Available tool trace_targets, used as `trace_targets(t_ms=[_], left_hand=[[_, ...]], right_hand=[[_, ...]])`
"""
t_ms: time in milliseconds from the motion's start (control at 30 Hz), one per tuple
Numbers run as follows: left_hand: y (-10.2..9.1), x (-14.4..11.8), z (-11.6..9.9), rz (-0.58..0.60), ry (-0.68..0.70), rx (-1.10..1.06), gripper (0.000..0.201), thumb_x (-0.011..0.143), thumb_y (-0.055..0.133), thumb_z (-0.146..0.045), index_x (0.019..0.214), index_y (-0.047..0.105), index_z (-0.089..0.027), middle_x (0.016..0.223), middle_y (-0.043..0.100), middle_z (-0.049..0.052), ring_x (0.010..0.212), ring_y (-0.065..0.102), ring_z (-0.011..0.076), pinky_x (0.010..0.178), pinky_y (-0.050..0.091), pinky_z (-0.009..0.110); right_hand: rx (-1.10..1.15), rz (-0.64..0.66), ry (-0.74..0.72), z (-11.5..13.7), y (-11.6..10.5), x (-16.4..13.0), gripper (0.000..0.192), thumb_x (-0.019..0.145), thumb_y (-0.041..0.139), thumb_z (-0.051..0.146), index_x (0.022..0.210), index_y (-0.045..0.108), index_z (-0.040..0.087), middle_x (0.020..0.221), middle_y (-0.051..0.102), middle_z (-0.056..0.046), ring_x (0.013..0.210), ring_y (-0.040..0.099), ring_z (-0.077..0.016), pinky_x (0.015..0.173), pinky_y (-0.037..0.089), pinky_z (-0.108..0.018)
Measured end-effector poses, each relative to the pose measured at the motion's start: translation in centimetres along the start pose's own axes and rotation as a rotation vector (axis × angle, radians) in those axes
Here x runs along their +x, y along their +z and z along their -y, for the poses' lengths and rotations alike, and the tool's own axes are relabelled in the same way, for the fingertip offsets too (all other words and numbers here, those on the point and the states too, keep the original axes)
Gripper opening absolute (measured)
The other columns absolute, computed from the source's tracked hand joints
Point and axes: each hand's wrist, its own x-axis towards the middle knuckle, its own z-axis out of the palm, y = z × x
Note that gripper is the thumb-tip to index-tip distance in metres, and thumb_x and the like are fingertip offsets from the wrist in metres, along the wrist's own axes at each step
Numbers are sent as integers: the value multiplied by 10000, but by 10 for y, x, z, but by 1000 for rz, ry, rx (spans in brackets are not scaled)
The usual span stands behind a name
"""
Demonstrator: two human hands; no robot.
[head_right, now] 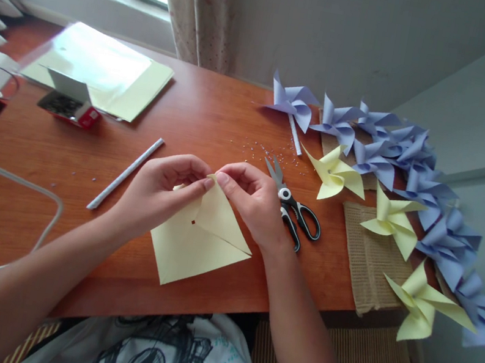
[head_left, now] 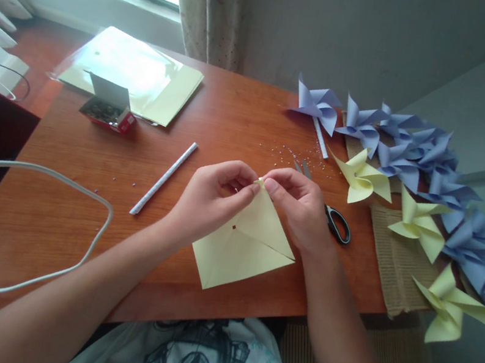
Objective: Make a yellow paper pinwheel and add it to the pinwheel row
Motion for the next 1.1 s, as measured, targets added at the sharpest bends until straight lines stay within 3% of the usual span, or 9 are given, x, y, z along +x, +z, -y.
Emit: trace_targets(t_ms=[233,533,833,1100], left_hand=[[0,-1,1,-32,59,76,82,884,657,-245,839,660,-177,747,666,14,670,610,130,582,475,221],[-1,-1,1,-22,64,96,102,898,646,-259,851,680,-175,765,692,23,699,641,143,611,495,233],[-1,0,2,-3,14,-12,115,885,662,-285,871,691,-175,835,720,50,780,679,181,710,550,284],[-1,-1,2,-15,-12,-36,121,866,684,-306,852,692,-185,828,719,43,766,671,177,683,542,270]], right_hand=[[-108,-22,-34,3,2,-1,156,866,749,383,854,720,230,826,713,2,773,660,-158,705,556,-285],[-59,-5,9,4,2,-1,208,841,772,428,841,719,227,789,696,6,738,641,-148,684,553,-278],[139,70,110,0,-1,2,190,836,785,401,846,699,232,724,645,37,668,586,-112,654,513,-238],[73,64,91,0,-2,2,231,809,801,434,833,692,232,745,658,30,684,598,-126,671,522,-259]])
